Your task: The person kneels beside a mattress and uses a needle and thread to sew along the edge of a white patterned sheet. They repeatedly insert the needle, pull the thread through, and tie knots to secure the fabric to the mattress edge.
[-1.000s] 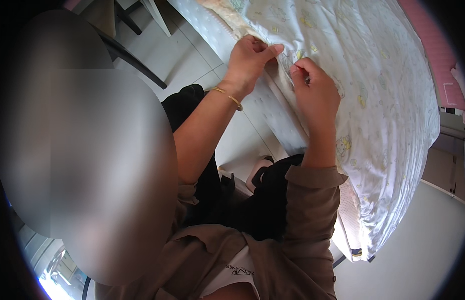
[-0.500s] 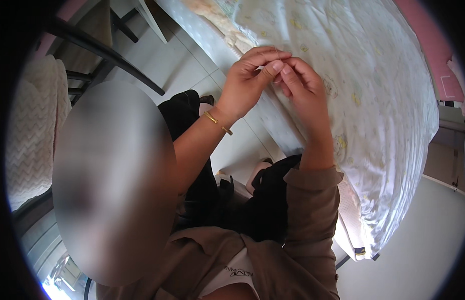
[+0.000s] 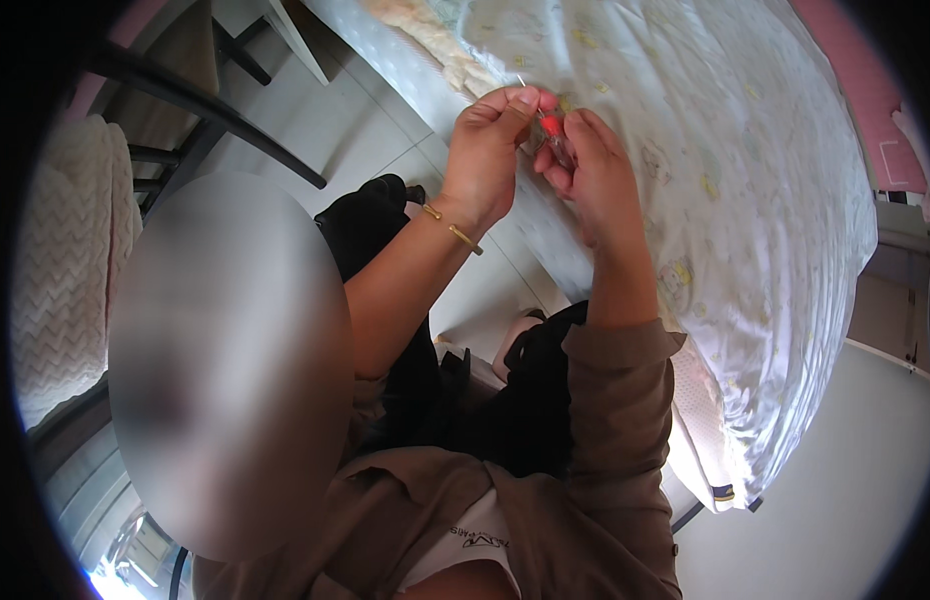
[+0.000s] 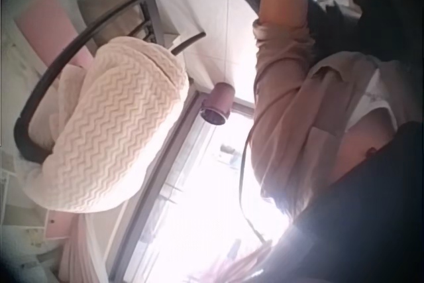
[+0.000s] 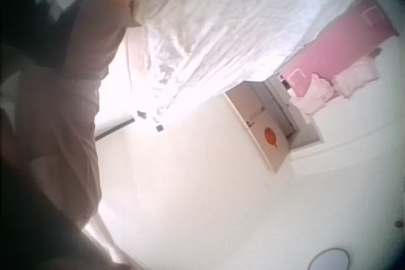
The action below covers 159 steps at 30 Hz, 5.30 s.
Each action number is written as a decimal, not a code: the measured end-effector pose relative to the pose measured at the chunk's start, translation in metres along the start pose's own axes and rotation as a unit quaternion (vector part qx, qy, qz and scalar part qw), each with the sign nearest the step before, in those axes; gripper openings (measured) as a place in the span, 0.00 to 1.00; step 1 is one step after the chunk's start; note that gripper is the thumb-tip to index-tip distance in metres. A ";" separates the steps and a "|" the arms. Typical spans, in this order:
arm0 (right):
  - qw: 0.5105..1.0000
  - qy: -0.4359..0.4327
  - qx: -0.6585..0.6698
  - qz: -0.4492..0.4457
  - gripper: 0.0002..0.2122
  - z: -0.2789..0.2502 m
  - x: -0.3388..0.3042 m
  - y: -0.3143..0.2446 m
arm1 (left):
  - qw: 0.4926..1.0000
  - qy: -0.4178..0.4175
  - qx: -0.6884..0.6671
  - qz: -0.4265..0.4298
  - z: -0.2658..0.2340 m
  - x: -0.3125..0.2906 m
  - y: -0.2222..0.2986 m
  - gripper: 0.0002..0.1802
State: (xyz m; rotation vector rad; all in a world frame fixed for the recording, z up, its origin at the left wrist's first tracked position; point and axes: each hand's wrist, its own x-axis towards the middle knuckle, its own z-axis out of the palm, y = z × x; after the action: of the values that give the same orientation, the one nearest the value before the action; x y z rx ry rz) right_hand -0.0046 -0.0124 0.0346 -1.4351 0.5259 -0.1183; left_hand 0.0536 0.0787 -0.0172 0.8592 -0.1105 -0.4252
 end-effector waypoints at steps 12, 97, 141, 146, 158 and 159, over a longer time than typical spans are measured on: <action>0.998 -0.039 -0.038 0.025 0.10 -0.012 -0.004 0.012 | 0.993 0.053 -0.074 -0.078 0.011 0.002 0.011 0.09; 0.971 -0.224 -0.068 -0.057 0.10 0.117 0.008 -0.265 | 0.837 0.088 0.538 0.048 0.147 -0.011 0.482 0.26; 0.708 -0.336 -0.383 -0.489 0.06 0.849 0.429 -0.400 | 0.712 0.323 0.536 0.320 0.011 0.266 0.790 0.07; 0.563 -0.549 -0.431 -0.443 0.07 0.838 0.449 -0.404 | 0.700 0.238 0.585 0.334 0.009 0.283 0.781 0.11; 0.591 -0.454 -0.421 -0.518 0.17 0.899 0.419 -0.393 | 0.853 0.212 0.454 0.149 -0.030 0.277 0.682 0.08; 0.568 -0.446 -0.461 -0.516 0.18 0.906 0.411 -0.393 | 0.848 0.239 0.454 0.134 -0.033 0.271 0.689 0.08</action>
State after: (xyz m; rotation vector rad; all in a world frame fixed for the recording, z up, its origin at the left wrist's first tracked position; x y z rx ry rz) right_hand 0.8224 0.5938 0.3388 -2.3837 -1.3973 -0.0069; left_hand 0.5286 0.3881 0.4606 1.8381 0.0431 0.1584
